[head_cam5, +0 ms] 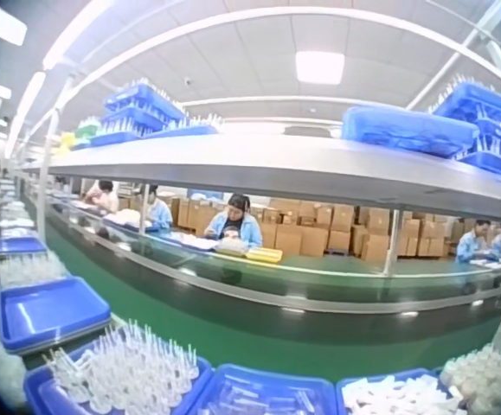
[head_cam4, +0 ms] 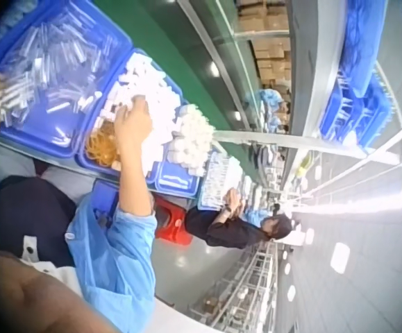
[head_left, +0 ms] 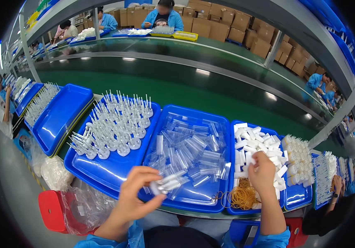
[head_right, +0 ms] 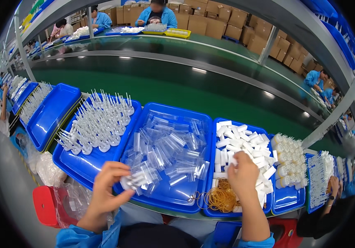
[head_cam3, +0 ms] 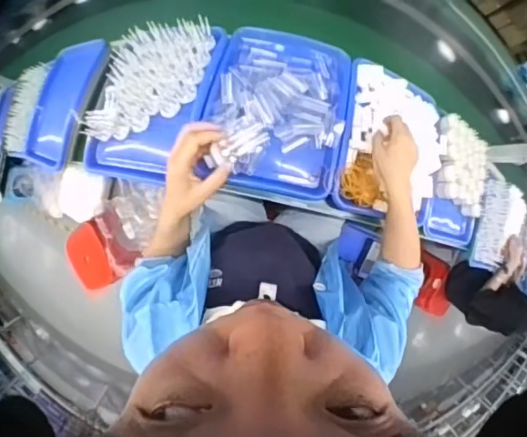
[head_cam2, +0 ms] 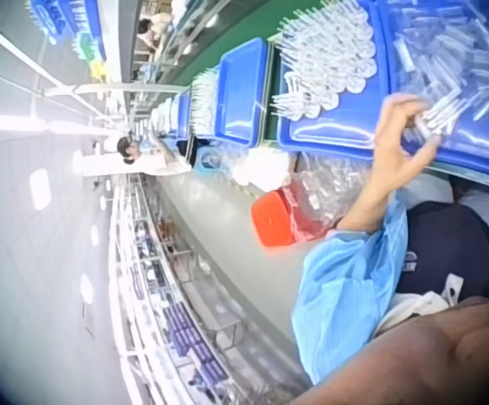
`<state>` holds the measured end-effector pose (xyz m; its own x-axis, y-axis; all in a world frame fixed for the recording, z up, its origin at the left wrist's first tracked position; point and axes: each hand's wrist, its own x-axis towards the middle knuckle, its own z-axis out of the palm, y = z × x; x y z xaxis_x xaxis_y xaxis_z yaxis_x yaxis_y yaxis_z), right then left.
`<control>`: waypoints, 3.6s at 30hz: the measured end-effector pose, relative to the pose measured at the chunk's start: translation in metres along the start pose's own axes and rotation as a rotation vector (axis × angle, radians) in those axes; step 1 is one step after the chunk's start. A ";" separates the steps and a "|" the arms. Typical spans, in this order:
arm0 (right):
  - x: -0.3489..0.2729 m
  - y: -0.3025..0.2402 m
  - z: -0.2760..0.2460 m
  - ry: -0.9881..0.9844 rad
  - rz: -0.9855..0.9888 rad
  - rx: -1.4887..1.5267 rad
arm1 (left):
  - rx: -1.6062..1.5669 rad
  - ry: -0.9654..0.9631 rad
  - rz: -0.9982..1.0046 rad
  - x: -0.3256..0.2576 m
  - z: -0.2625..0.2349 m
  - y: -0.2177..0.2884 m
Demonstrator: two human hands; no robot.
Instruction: The person assembles small white plastic components by inserting clear cylindrical pieces into white bases and securing them with rubber bands. The person handles the components one at a time, placing finished units into a blue tray.
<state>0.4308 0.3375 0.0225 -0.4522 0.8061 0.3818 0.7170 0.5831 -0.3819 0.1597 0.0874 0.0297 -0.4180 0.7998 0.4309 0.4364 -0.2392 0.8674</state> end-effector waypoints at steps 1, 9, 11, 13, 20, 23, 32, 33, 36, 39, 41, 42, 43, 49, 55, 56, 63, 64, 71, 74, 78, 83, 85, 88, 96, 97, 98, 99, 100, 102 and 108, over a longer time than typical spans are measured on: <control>0.000 -0.006 -0.009 0.056 0.018 0.102 | -0.056 -0.019 -0.034 0.000 0.007 0.002; -0.050 -0.053 -0.021 0.096 0.013 0.704 | -0.254 -0.100 -0.105 0.001 0.043 -0.016; -0.061 -0.072 -0.015 0.028 0.072 0.776 | -0.246 -0.085 -0.097 -0.003 0.045 -0.018; -0.071 -0.077 -0.006 0.031 0.130 0.973 | -0.165 -0.124 -0.076 -0.005 0.044 -0.017; -0.071 -0.069 0.000 0.038 0.096 0.950 | -0.284 -0.096 -0.144 -0.009 0.050 -0.015; -0.073 -0.074 0.002 0.030 0.100 0.905 | -0.247 -0.122 -0.066 -0.009 0.050 -0.019; -0.083 -0.087 0.004 0.010 0.077 0.862 | -0.340 -0.095 -0.122 -0.012 0.052 -0.017; -0.085 -0.090 0.005 0.015 0.067 0.861 | -0.353 -0.094 -0.126 -0.013 0.053 -0.018; -0.087 -0.099 0.006 0.037 0.033 0.855 | -0.310 -0.084 -0.136 -0.015 0.057 -0.019; -0.091 -0.110 0.008 0.022 0.004 0.852 | -0.286 -0.108 -0.102 -0.015 0.060 -0.017; -0.093 -0.116 0.010 0.004 0.022 0.936 | -0.238 -0.122 -0.061 -0.015 0.061 -0.015; -0.094 -0.118 0.009 -0.002 0.031 0.972 | -0.219 -0.131 -0.039 -0.014 0.061 -0.014; -0.095 -0.118 0.010 -0.013 0.073 1.053 | -0.220 -0.129 -0.041 -0.014 0.061 -0.014; -0.096 -0.115 0.016 -0.102 0.153 1.242 | -0.183 -0.116 -0.053 -0.015 0.058 -0.016; -0.063 -0.088 -0.015 -0.284 -0.178 0.764 | -0.170 -0.117 -0.109 -0.016 0.049 -0.020; -0.050 -0.077 -0.021 -0.218 -0.067 0.647 | -0.235 -0.087 -0.129 -0.017 0.051 -0.020; 0.026 0.026 0.006 -0.055 -0.002 -0.037 | -0.496 -0.046 -0.101 -0.013 0.057 -0.021; 0.029 0.022 0.012 -0.099 -0.017 -0.061 | -0.520 -0.044 -0.090 -0.013 0.056 -0.022; 0.024 0.018 0.017 -0.059 -0.198 -0.286 | -0.517 -0.033 -0.067 -0.014 0.056 -0.028; 0.023 0.007 0.002 0.012 -0.123 -0.151 | -0.480 -0.013 -0.055 -0.014 0.056 -0.025; 0.006 -0.017 -0.030 0.003 0.134 0.543 | -0.377 -0.010 -0.023 -0.011 0.055 -0.023; -0.033 -0.064 -0.026 -0.164 0.102 1.050 | -0.322 -0.020 -0.025 -0.013 0.055 -0.025; -0.041 -0.069 -0.012 -0.177 0.049 1.108 | -0.342 -0.034 -0.022 -0.013 0.054 -0.024; -0.050 -0.071 -0.002 -0.226 0.009 1.148 | -0.381 -0.057 -0.016 -0.013 0.052 -0.024; -0.050 -0.081 -0.008 -0.277 0.006 0.944 | -0.470 -0.030 -0.009 -0.016 0.052 -0.026; -0.050 -0.082 -0.009 -0.264 -0.022 0.919 | -0.448 -0.035 0.000 -0.016 0.052 -0.026; -0.052 -0.082 -0.008 -0.244 -0.024 0.941 | -0.425 -0.040 0.008 -0.016 0.052 -0.026; -0.054 -0.083 -0.005 -0.222 -0.024 0.963 | -0.403 -0.048 0.016 -0.015 0.052 -0.026; -0.056 -0.084 -0.004 -0.200 -0.024 0.985 | -0.375 -0.065 0.024 -0.015 0.051 -0.025; -0.057 -0.085 -0.003 -0.165 0.022 0.993 | -0.315 -0.095 0.042 -0.015 0.048 -0.023; -0.060 -0.092 -0.005 -0.168 -0.028 0.956 | -0.327 -0.091 0.023 -0.014 0.049 -0.022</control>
<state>0.3952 0.2352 0.0392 -0.5855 0.7514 0.3043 0.0043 0.3782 -0.9257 0.1950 0.1084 -0.0076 -0.3318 0.8346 0.4397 0.1600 -0.4096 0.8981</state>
